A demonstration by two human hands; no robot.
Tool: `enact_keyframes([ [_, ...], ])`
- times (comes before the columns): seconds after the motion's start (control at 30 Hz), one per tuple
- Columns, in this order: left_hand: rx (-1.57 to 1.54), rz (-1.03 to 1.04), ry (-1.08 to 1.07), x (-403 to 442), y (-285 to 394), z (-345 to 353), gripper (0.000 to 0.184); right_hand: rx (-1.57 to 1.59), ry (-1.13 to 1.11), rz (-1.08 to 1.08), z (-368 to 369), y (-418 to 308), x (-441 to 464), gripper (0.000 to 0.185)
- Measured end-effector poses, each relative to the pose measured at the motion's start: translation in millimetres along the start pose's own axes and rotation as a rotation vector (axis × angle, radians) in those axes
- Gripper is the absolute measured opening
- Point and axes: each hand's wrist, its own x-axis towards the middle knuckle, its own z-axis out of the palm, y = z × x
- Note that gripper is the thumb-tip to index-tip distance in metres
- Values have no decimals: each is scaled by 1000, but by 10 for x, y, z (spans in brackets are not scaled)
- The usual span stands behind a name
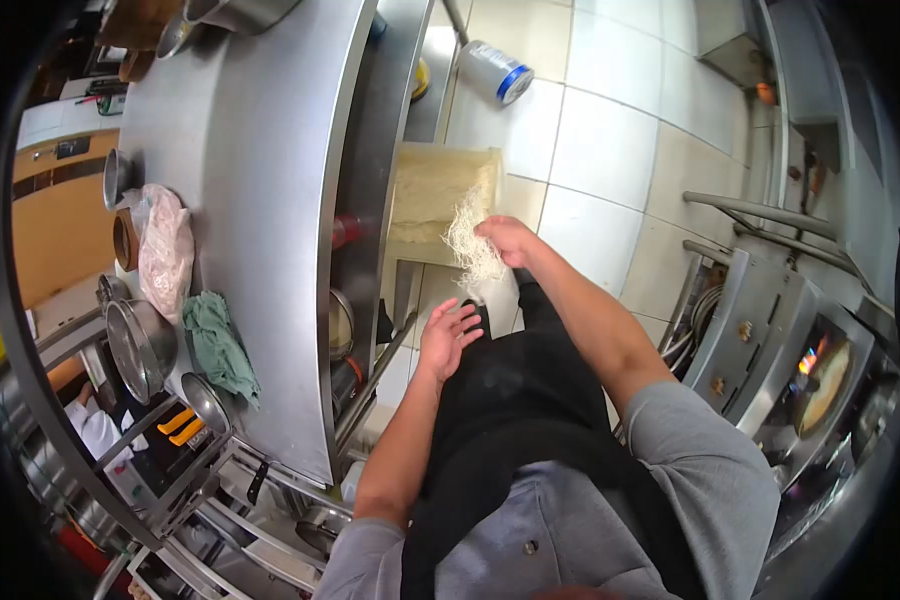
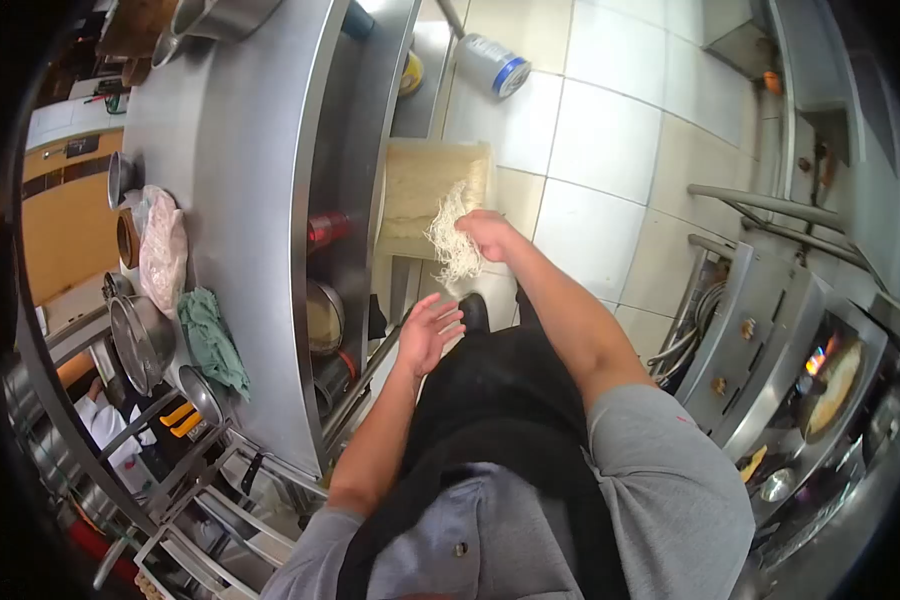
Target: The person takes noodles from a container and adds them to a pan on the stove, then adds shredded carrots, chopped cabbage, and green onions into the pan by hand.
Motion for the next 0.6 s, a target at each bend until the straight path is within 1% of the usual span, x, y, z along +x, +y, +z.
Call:
enact_keyframes([
  [0.03, -214, -64, -81, -141, 80, 138, 50, -4, 14, -30, 29, -52, -230, 17],
  [0.07, -343, -99, -203, -264, 138, 282, 56, 91, 18, -52, 69, -57, -465, 16],
  [0.1, -328, -101, -230, -341, 146, 366, 56, 189, 20, -77, 112, -34, -679, 15],
  [0.17, -452, -102, -434, -402, 213, 566, 51, 233, 80, -209, 115, 35, -950, 12],
  [0.2, -430, -60, -502, -423, 216, 628, 47, 276, 111, -268, 169, 39, -1202, 11],
  [0.23, -396, -87, -553, -513, 250, 688, 47, 321, 147, -338, 214, 17, -1456, 10],
  [0.3, -315, -71, -646, -762, 386, 841, 42, 355, 235, -483, 269, 22, -2001, 8],
  [0.33, -219, -77, -662, -937, 450, 911, 44, 393, 258, -555, 299, 33, -2291, 8],
  [0.43, 51, -78, -819, -1395, 518, 1121, 57, 486, 329, -782, 259, 147, -3026, 9],
  [0.5, 149, -48, -927, -1845, 519, 1395, 64, 551, 348, -977, 234, 212, -3573, 10],
  [0.53, 146, -56, -1007, -2015, 495, 1525, 71, 587, 401, -1044, 222, 208, -3890, 10],
  [0.57, 194, -96, -1062, -2224, 446, 1711, 71, 610, 400, -1119, 268, 214, -4218, 11],
  [0.6, 239, 10, -1087, -2438, 394, 1899, 73, 629, 387, -1189, 256, 254, -4510, 11],
])
